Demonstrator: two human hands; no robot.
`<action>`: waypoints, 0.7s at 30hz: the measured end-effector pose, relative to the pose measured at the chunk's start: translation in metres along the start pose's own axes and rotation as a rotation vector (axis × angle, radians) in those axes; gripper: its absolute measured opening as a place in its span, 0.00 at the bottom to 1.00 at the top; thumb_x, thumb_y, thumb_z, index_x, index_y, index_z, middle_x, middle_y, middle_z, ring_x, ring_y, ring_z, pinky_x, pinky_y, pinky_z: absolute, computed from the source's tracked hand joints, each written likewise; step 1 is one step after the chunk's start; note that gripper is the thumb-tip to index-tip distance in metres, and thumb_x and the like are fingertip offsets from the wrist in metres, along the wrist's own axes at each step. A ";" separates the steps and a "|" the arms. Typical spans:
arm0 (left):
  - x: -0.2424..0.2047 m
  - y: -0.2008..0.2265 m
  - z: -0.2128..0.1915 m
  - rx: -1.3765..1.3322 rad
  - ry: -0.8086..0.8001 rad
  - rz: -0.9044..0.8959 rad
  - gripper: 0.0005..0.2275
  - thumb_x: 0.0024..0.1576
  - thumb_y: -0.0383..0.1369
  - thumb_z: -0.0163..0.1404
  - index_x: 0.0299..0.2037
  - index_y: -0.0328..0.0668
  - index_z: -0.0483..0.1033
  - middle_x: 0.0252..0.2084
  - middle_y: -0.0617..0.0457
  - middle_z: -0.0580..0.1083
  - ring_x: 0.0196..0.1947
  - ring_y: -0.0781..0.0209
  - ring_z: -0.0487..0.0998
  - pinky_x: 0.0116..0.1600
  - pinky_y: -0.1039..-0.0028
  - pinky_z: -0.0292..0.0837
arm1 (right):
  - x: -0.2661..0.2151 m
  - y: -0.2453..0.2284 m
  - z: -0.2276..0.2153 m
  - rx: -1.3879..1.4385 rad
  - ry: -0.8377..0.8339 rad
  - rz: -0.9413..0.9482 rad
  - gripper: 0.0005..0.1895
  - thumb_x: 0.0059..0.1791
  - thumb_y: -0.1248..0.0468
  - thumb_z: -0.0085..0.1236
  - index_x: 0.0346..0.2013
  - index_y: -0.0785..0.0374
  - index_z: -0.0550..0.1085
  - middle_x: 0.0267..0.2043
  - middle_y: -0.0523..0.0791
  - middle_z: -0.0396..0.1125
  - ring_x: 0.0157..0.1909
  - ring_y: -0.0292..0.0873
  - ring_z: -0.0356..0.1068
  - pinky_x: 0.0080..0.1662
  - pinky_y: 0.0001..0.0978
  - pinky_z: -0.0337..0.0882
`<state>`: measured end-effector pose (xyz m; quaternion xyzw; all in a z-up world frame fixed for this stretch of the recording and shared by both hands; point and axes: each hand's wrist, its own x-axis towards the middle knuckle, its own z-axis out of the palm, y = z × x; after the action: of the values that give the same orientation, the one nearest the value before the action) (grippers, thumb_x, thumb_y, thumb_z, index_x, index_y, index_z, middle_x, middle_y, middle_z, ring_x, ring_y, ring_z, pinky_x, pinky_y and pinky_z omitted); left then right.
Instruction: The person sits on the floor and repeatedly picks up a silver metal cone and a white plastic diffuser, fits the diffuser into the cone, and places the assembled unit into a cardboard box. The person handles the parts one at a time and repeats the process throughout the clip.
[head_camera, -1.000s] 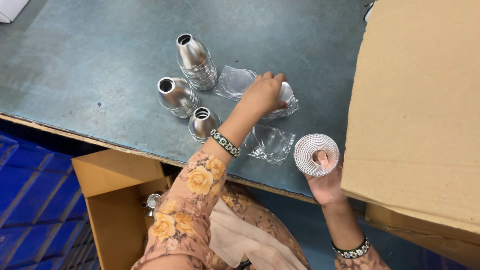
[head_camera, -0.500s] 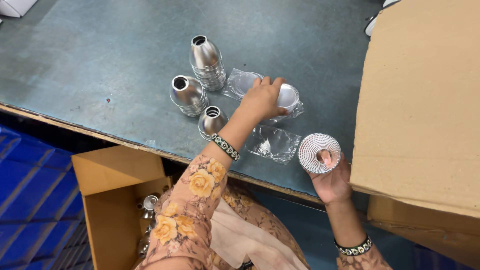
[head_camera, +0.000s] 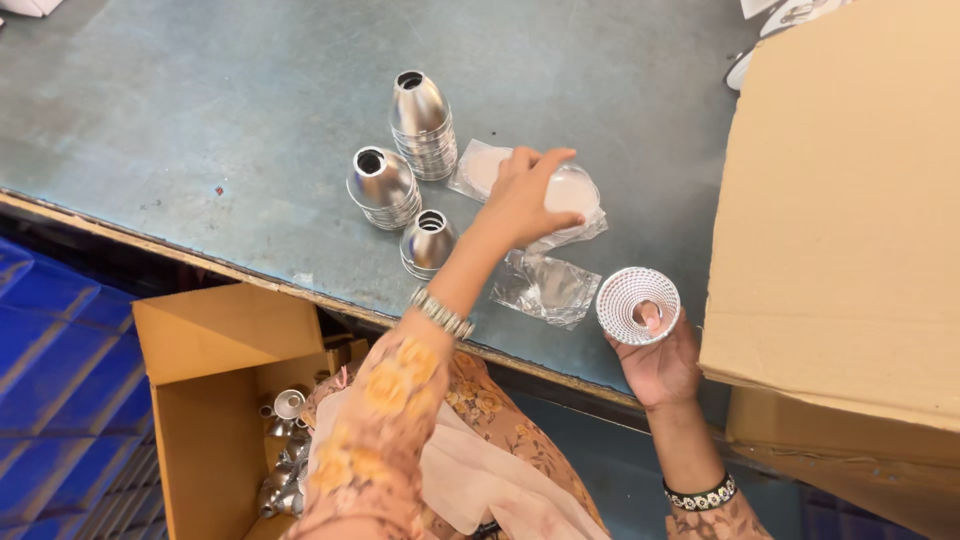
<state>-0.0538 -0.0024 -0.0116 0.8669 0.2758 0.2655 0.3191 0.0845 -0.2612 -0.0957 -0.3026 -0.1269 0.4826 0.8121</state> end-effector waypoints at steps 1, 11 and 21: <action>-0.012 0.000 0.000 -0.055 0.035 0.025 0.39 0.42 0.43 0.69 0.66 0.55 0.65 0.57 0.38 0.62 0.58 0.37 0.63 0.64 0.55 0.63 | 0.001 -0.001 -0.001 0.038 -0.075 0.014 0.25 0.52 0.48 0.61 0.53 0.63 0.70 0.53 0.48 0.69 0.61 0.50 0.68 0.60 0.52 0.68; -0.005 -0.011 0.027 -0.140 0.040 -0.045 0.35 0.43 0.45 0.67 0.63 0.57 0.69 0.58 0.38 0.63 0.60 0.37 0.62 0.66 0.56 0.61 | -0.003 -0.002 0.016 -0.010 -0.081 0.001 0.22 0.52 0.49 0.57 0.49 0.63 0.71 0.41 0.41 0.65 0.58 0.47 0.66 0.63 0.51 0.64; 0.035 -0.043 0.024 0.047 -0.072 -0.140 0.35 0.46 0.51 0.63 0.63 0.51 0.69 0.60 0.38 0.69 0.64 0.41 0.65 0.69 0.53 0.57 | 0.000 0.001 0.000 0.092 -0.178 0.048 0.18 0.55 0.52 0.59 0.43 0.64 0.68 0.40 0.42 0.63 0.56 0.45 0.66 0.62 0.44 0.66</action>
<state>-0.0270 0.0387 -0.0475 0.8618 0.3304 0.2045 0.3261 0.0839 -0.2611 -0.0962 -0.2239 -0.1693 0.5321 0.7988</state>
